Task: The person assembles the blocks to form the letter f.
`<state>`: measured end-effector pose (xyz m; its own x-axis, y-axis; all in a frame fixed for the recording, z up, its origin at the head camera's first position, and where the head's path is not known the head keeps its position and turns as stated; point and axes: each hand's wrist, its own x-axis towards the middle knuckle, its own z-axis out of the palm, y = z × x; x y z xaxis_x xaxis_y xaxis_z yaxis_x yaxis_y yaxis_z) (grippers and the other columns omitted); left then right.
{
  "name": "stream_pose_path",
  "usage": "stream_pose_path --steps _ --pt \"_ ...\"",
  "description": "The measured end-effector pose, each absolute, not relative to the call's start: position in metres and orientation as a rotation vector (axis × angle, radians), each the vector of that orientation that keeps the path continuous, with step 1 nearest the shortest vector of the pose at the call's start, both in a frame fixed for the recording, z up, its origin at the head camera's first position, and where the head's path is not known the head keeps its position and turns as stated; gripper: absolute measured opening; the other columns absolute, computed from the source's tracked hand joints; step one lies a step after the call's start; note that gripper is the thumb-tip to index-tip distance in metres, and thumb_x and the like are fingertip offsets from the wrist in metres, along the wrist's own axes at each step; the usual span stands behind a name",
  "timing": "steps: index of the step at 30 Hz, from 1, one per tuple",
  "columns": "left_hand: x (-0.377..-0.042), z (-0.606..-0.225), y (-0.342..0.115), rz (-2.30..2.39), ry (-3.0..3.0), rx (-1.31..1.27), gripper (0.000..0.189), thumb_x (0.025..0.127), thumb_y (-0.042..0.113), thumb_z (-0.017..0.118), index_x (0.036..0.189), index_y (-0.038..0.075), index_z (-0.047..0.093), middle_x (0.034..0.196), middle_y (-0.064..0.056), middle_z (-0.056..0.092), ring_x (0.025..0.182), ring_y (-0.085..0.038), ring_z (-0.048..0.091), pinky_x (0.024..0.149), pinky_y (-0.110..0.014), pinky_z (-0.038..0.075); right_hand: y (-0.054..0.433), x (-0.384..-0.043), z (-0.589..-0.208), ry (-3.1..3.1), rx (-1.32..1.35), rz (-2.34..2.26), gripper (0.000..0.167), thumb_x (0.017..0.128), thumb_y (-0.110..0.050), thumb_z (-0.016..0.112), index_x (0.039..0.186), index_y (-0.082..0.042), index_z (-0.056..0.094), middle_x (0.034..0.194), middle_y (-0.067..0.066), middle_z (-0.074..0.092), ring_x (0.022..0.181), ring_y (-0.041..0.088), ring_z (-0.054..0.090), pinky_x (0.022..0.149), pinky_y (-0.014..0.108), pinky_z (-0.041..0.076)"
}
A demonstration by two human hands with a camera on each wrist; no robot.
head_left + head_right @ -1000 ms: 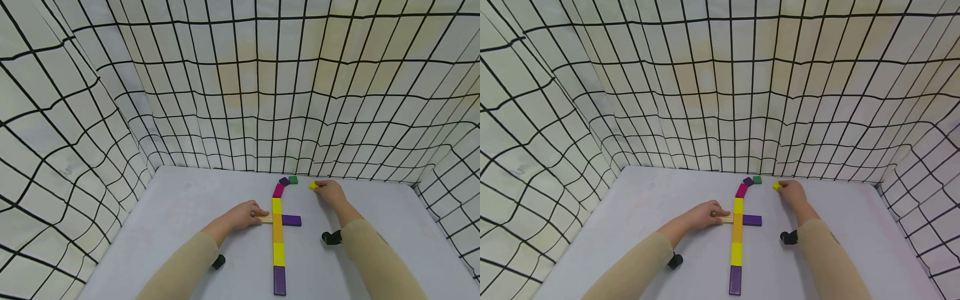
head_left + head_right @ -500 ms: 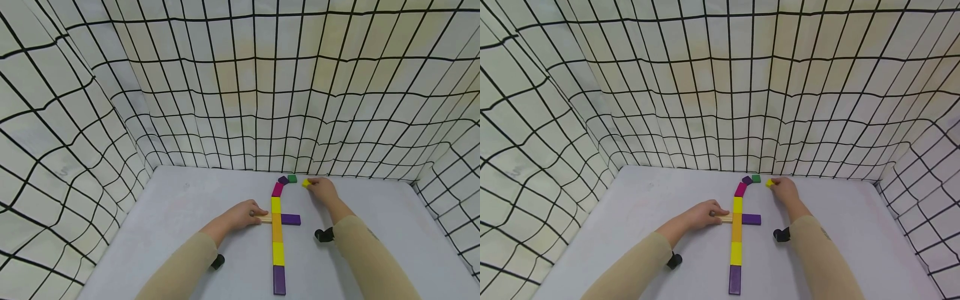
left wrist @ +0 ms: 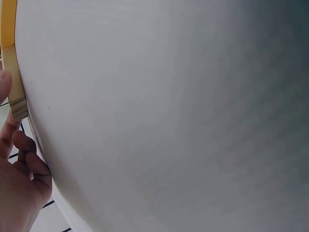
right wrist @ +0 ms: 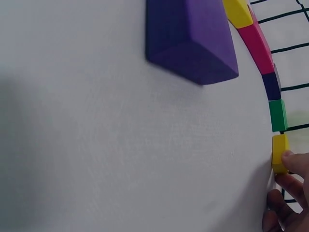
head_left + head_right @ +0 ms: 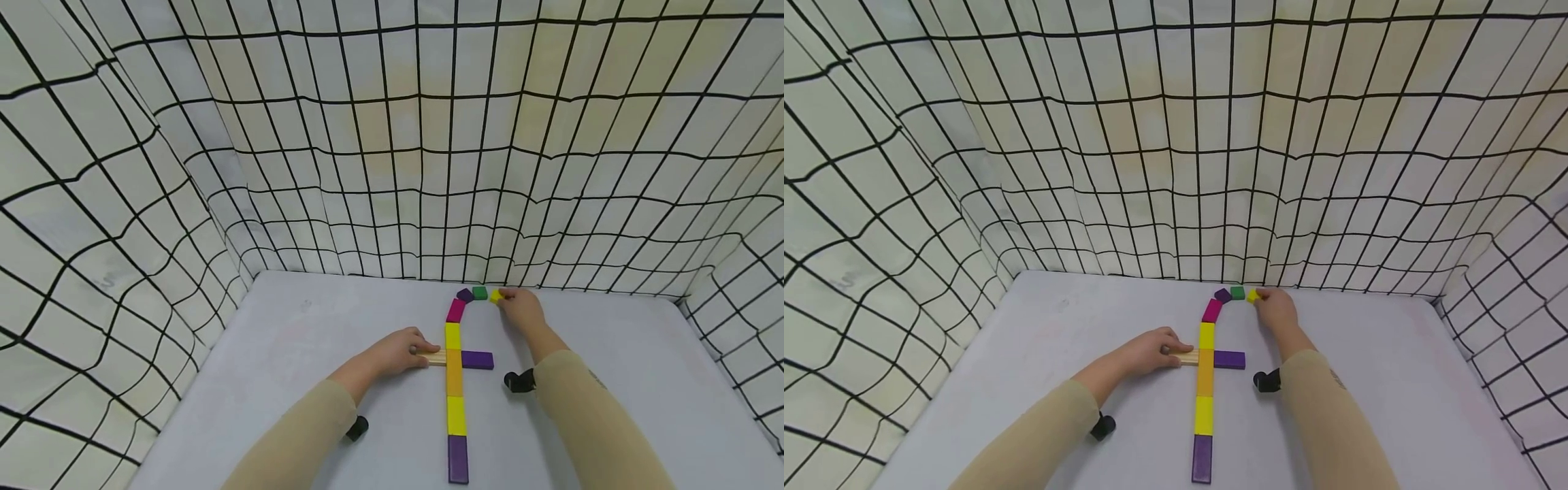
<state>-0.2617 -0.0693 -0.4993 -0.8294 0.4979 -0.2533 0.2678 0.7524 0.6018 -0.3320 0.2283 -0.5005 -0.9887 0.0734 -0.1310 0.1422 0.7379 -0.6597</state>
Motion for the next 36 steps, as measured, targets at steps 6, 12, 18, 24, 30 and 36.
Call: stream_pose_path --steps 6,12,18,24,30,36 --pt "-0.2618 -0.4990 -0.0678 0.783 2.547 0.585 0.035 0.092 0.028 0.072 0.127 0.032 0.069 0.106 0.012 0.056 0.095 -0.010 0.052 0.093 -0.031 0.046 0.2274 -0.3318 -0.5000 2.844 0.186 -1.083 0.043 0.103 -0.018 0.050 0.143 -0.004 0.051 0.146 0.025 0.044 0.134 0.044 0.039 0.108 0.054 0.034" --pt "-0.2614 -0.4984 -0.0675 0.776 2.548 0.586 0.035 0.092 0.028 0.072 0.127 0.032 0.069 0.107 0.012 0.056 0.095 -0.010 0.052 0.093 -0.031 0.046 0.2268 -0.3310 -0.4994 2.853 0.175 -1.063 0.043 0.102 -0.018 0.051 0.143 -0.004 0.052 0.144 0.025 0.047 0.132 0.044 0.041 0.107 0.054 0.035" --pt "-0.2605 -0.4972 -0.0671 0.767 2.554 0.585 0.036 0.092 0.027 0.072 0.128 0.032 0.069 0.108 0.011 0.056 0.096 -0.011 0.052 0.094 -0.033 0.046 0.2276 -0.3318 -0.5019 2.859 0.167 -1.074 0.043 0.102 -0.019 0.050 0.143 -0.005 0.052 0.143 0.026 0.047 0.130 0.043 0.043 0.105 0.053 0.036" --pt "-0.2602 -0.4972 -0.0673 0.747 2.569 0.589 0.036 0.092 0.028 0.072 0.128 0.033 0.069 0.110 0.010 0.056 0.097 -0.011 0.052 0.094 -0.033 0.046 0.2291 -0.3341 -0.5064 2.860 0.145 -1.075 0.043 0.102 -0.019 0.052 0.142 -0.005 0.053 0.142 0.026 0.048 0.131 0.044 0.043 0.107 0.054 0.035" --pt "-0.2606 -0.4981 -0.0672 0.717 2.582 0.611 0.036 0.092 0.028 0.072 0.128 0.033 0.069 0.111 0.009 0.057 0.098 -0.011 0.053 0.094 -0.033 0.047 0.2292 -0.3337 -0.5058 2.859 0.153 -1.073 0.043 0.102 -0.019 0.052 0.143 -0.005 0.053 0.142 0.025 0.050 0.131 0.043 0.043 0.108 0.054 0.034" --pt "-0.2593 -0.4971 -0.0675 0.705 2.592 0.624 0.036 0.092 0.029 0.072 0.127 0.033 0.069 0.113 0.008 0.057 0.099 -0.012 0.053 0.095 -0.034 0.047 0.2290 -0.3336 -0.5064 2.872 0.159 -1.081 0.043 0.101 -0.019 0.052 0.142 -0.005 0.053 0.140 0.025 0.050 0.130 0.043 0.044 0.108 0.054 0.034"
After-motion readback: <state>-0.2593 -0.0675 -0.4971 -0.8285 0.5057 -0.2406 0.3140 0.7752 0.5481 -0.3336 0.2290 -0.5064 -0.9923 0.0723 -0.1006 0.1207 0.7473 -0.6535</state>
